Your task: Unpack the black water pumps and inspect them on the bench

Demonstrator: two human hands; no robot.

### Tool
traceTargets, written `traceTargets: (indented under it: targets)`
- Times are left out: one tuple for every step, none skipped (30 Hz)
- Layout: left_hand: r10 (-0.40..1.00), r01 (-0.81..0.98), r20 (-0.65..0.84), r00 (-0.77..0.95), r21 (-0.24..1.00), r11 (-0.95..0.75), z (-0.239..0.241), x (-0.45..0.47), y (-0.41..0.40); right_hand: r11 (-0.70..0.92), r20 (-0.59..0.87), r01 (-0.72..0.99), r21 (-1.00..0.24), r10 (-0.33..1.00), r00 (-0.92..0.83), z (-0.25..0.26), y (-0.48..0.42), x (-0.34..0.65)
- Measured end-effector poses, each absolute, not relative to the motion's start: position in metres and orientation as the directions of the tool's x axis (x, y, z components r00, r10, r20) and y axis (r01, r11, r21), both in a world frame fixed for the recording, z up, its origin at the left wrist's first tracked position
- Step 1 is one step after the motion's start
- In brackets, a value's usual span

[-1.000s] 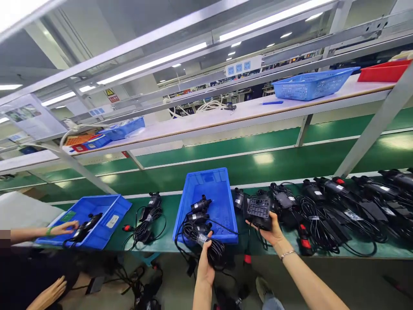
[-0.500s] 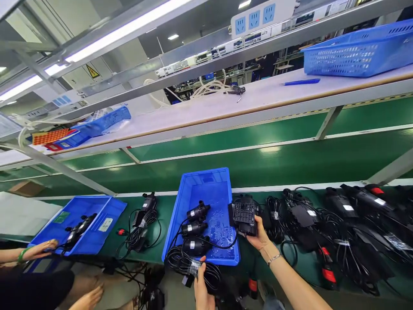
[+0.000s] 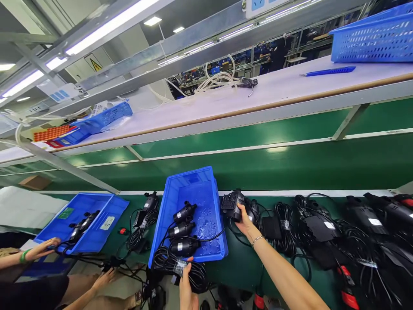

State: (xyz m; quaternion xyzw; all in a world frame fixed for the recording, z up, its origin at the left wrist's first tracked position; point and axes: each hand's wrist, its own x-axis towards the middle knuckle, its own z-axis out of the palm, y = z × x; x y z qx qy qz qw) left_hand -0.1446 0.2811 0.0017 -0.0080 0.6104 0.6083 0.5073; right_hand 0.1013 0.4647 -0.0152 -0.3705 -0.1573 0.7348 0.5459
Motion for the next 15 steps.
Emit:
traceTargets:
  targets:
    - [0.609,-0.623,-0.628,-0.485,0.737,0.264,0.003,-0.144,0.280,-0.364,-0.379,-0.642,-0.675,0.917,-0.122,-0.018,0.469,0.101]
    - [0.611,-0.614,-0.620,-0.493,0.745,0.261,0.004,-0.143,0.278,-0.375,-0.386,-0.590,-0.715,0.915,-0.115,-0.021,0.472,0.100]
    - [0.614,-0.603,-0.612,-0.499,0.754,0.261,0.005,-0.143,0.277,-0.385,-0.392,-0.530,-0.755,0.914,-0.105,-0.024,0.475,0.100]
    - [0.611,-0.591,-0.609,-0.506,0.761,0.268,0.005,-0.143,0.277,-0.392,-0.397,-0.464,-0.795,0.913,-0.091,-0.026,0.477,0.099]
    - [0.607,-0.580,-0.609,-0.511,0.765,0.280,0.005,-0.143,0.276,-0.396,-0.402,-0.392,-0.830,0.913,-0.072,-0.028,0.478,0.099]
    - [0.601,-0.572,-0.615,-0.511,0.765,0.297,0.005,-0.144,0.276,-0.400,-0.407,-0.316,-0.860,0.912,-0.048,-0.031,0.478,0.099]
    - [0.597,-0.567,-0.623,-0.505,0.761,0.315,0.004,-0.145,0.275,-0.403,-0.410,-0.240,-0.883,0.912,-0.021,-0.033,0.478,0.100]
    - [0.597,-0.564,-0.632,-0.494,0.755,0.333,0.003,-0.145,0.274,-0.407,-0.414,-0.165,-0.898,0.910,0.006,-0.035,0.476,0.102]
    - [0.595,-0.560,-0.636,-0.491,0.754,0.344,0.003,-0.145,0.273,-0.414,-0.418,-0.092,-0.906,0.908,0.032,-0.037,0.475,0.105]
    - [0.595,-0.552,-0.629,-0.501,0.761,0.341,0.002,-0.144,0.273,-0.422,-0.423,-0.024,-0.906,0.904,0.058,-0.039,0.473,0.108]
    - [0.598,-0.539,-0.614,-0.515,0.775,0.331,0.003,-0.141,0.272,-0.433,-0.429,0.038,-0.901,0.900,0.082,-0.041,0.471,0.113]
    - [0.600,-0.519,-0.591,-0.539,0.794,0.316,0.004,-0.138,0.271,-0.445,-0.436,0.095,-0.890,0.894,0.107,-0.043,0.469,0.118]
    - [0.603,-0.495,-0.564,-0.564,0.816,0.300,0.006,-0.135,0.271,-0.460,-0.444,0.146,-0.876,0.886,0.131,-0.045,0.468,0.124]
    - [0.606,-0.468,-0.536,-0.587,0.836,0.286,0.008,-0.131,0.271,-0.477,-0.453,0.191,-0.858,0.878,0.155,-0.046,0.467,0.131]
    - [0.610,-0.442,-0.512,-0.605,0.853,0.278,0.011,-0.128,0.271,-0.493,-0.461,0.230,-0.839,0.869,0.179,-0.047,0.468,0.139]
